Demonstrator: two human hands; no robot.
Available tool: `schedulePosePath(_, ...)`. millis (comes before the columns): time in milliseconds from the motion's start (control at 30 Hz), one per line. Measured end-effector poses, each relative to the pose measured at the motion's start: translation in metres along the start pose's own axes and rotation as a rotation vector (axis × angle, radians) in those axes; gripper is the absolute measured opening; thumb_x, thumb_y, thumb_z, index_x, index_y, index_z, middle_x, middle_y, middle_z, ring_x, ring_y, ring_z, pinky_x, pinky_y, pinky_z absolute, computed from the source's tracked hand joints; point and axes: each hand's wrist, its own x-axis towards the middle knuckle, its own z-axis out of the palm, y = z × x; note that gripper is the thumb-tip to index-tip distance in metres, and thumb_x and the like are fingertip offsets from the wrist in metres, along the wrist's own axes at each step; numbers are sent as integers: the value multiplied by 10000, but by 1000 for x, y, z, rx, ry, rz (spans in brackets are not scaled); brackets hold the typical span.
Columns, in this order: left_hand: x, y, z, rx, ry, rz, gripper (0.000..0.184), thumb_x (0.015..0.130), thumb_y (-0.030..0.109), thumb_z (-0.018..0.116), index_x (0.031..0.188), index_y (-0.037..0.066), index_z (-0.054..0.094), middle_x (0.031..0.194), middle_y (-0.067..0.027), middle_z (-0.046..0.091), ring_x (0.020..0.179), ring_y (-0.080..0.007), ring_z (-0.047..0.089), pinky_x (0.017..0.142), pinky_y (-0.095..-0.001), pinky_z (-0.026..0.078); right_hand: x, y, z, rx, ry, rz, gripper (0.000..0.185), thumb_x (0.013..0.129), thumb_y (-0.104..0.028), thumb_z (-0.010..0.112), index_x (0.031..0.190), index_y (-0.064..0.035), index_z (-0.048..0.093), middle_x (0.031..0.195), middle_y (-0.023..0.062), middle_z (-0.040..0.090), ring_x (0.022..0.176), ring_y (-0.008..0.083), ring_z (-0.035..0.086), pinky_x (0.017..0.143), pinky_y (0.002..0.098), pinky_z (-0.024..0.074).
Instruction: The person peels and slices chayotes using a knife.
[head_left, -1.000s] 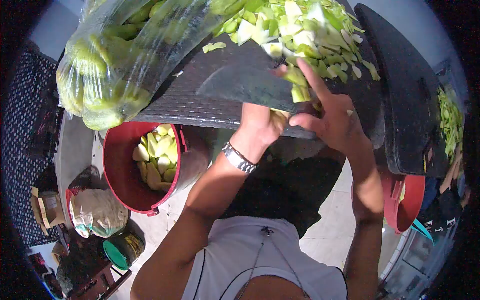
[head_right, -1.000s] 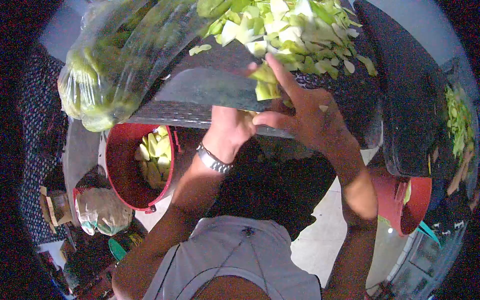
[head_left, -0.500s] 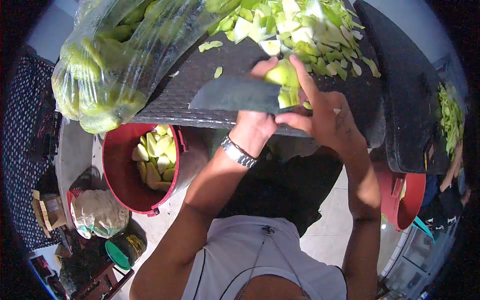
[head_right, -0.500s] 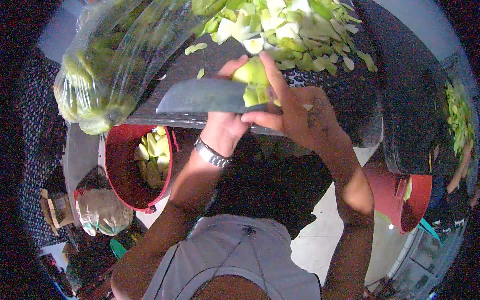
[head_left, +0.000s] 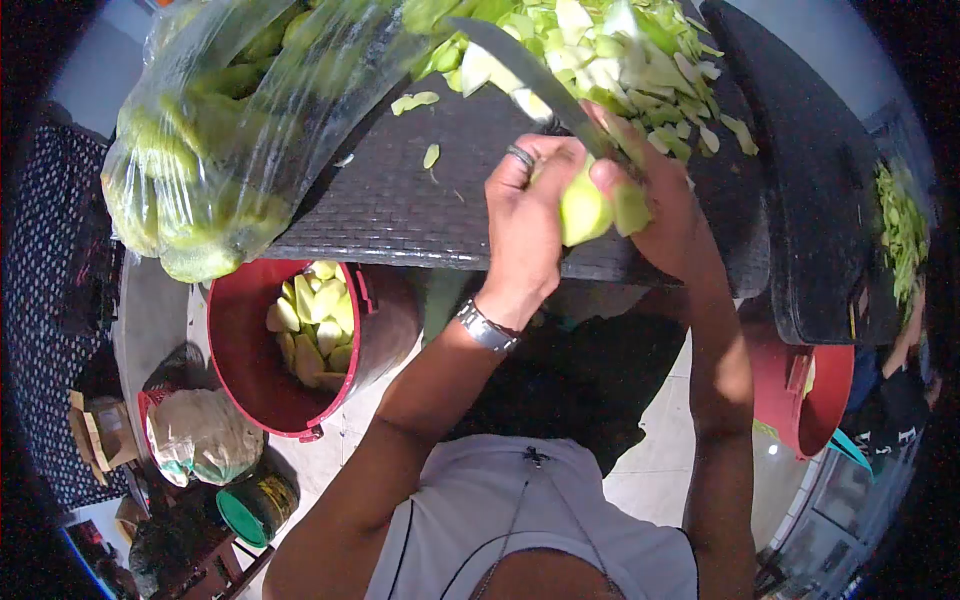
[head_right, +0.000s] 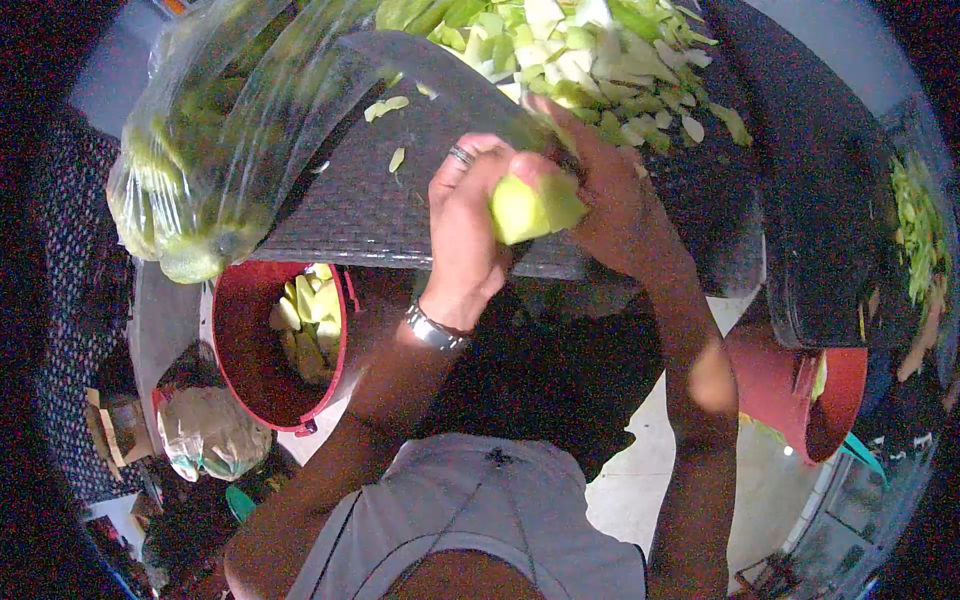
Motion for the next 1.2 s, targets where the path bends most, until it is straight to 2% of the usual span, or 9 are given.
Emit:
schedulePosePath(167, 21, 6, -4, -230, -31, -257, 140, 1003, 224, 572, 982, 88, 594, 963, -58, 667, 834, -172, 668, 747, -329, 548, 29, 17, -30, 291, -262, 768, 746, 962, -563, 572, 1397, 35, 476, 976, 193, 689, 612, 222, 664, 696, 409, 558)
schedulePosePath(233, 24, 8, -5, -257, 5, -280, 182, 1006, 247, 558, 1049, 73, 594, 995, -73, 666, 872, -198, 680, 753, -344, 559, 30, -20, -15, -2, 93, 434, 812, 944, -596, 583, 1401, 62, 454, 970, 207, 680, 589, 202, 649, 687, 401, 553)
schedulePosePath(467, 34, 1, -17, -303, -23, -222, 345, 1019, 328, 514, 1155, 26, 611, 1048, -118, 700, 914, -264, 699, 814, -436, 581, -10, -34, 0, -287, -50, -61, 832, 872, -421, 767, 1513, -54, 384, 865, 208, 692, 727, 325, 717, 733, 427, 553)
schedulePosePath(567, 31, -4, -26, -314, -162, -241, 363, 1011, 339, 535, 1141, 7, 602, 1048, -137, 694, 892, -268, 701, 787, -403, 592, -15, -40, 0, -229, -110, 4, 853, 843, -384, 804, 1516, -64, 388, 818, 203, 683, 768, 346, 727, 746, 428, 555)
schedulePosePath(667, 41, -9, -36, -337, -253, -303, 367, 1004, 347, 556, 1118, 2, 607, 999, -142, 700, 799, -271, 706, 725, -380, 604, -17, -25, 1, -188, -71, -104, 812, 846, -280, 793, 1547, -171, 399, 739, 157, 613, 623, 178, 578, 637, 338, 480)
schedulePosePath(767, 33, -5, -24, -267, -109, -291, 368, 997, 360, 573, 1081, 6, 621, 935, -141, 702, 723, -271, 705, 677, -378, 615, -10, -23, -16, -267, -152, -24, 789, 909, -501, 701, 1501, -65, 416, 747, 149, 668, 682, 290, 705, 663, 391, 543)
schedulePosePath(967, 20, 24, -16, -396, -157, -417, 400, 993, 404, 579, 1100, 21, 624, 973, -139, 693, 948, -300, 706, 800, -558, 610, 2, -13, -30, 391, -38, 665, 712, 1022, -618, 426, 1492, -83, 456, 567, 27, 531, 415, 58, 424, 392, 213, 308)
schedulePosePath(1000, 21, 25, -17, -358, -159, -366, 384, 992, 397, 582, 1115, 36, 624, 1002, -142, 689, 954, -327, 702, 848, -633, 574, 3, -12, -29, 332, -33, 637, 691, 1021, -592, 456, 1496, -90, 449, 572, 31, 542, 424, 66, 444, 403, 224, 329)
schedulePosePath(1200, 20, 22, -8, -369, -99, -191, 373, 978, 340, 616, 1169, 20, 592, 1046, -113, 676, 943, -273, 697, 730, -447, 610, -21, -32, -5, -151, -6, 181, 840, 886, -469, 741, 1519, -67, 361, 859, 171, 721, 736, 289, 716, 685, 407, 579)
